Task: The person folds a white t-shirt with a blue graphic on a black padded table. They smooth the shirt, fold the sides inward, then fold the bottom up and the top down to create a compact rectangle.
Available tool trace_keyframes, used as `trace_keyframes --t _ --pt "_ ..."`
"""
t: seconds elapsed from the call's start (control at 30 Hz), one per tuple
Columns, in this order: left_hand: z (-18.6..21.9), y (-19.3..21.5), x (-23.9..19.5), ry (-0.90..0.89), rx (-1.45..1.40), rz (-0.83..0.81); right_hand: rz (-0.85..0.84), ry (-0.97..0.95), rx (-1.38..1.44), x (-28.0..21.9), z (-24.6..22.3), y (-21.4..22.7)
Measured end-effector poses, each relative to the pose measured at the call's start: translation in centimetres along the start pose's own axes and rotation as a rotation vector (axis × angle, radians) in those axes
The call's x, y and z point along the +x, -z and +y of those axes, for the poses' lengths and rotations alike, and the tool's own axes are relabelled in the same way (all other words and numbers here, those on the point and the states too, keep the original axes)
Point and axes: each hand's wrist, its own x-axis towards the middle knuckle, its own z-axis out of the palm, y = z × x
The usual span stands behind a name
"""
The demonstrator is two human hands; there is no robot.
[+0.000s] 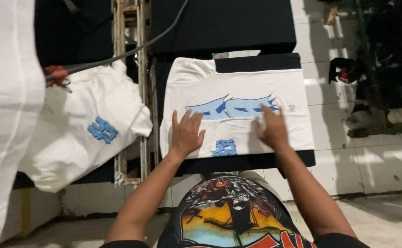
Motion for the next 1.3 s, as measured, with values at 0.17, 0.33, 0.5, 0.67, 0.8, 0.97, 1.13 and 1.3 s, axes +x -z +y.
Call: trace_keyframes --t 0.17,0.33,0.5,0.67,0.8,0.97,1.13,1.3 --pt "1.3 -2.3 8.3 -0.139 0.054 0.028 0.022 -0.130 -0.158 -0.4 11.1 3.5" --pt "1.0 -6.6 17.2 -0.222 0.151 -0.030 -0.174 -0.684 0.422 1.5 18.7 5.0" --pt "3.0 -4.3 22.4 -0.118 0.111 -0.225 -0.227 -0.842 0.747 5.7 21.9 5.5" --pt "4.0 -3.8 24.3 -0.011 0.159 -0.321 -0.391 -0.851 0.908 8.5 24.5 3.4" --pt "4.2 -3.6 25.3 0.008 0.206 -0.354 -0.519 -0.863 0.963 10.9 25.2 3.1" --pt "4.1 -2.9 26.3 0.010 0.314 -0.396 -0.637 -0.865 1.152 11.0 27.2 -0.5" --pt "5.1 -1.5 26.8 0.017 0.401 -0.552 -0.738 -0.826 1.060 10.8 29.0 -1.7" --pt "5.1 0.6 26.5 -0.030 0.443 -0.556 -0.732 -0.644 0.874 10.9 31.6 0.3"
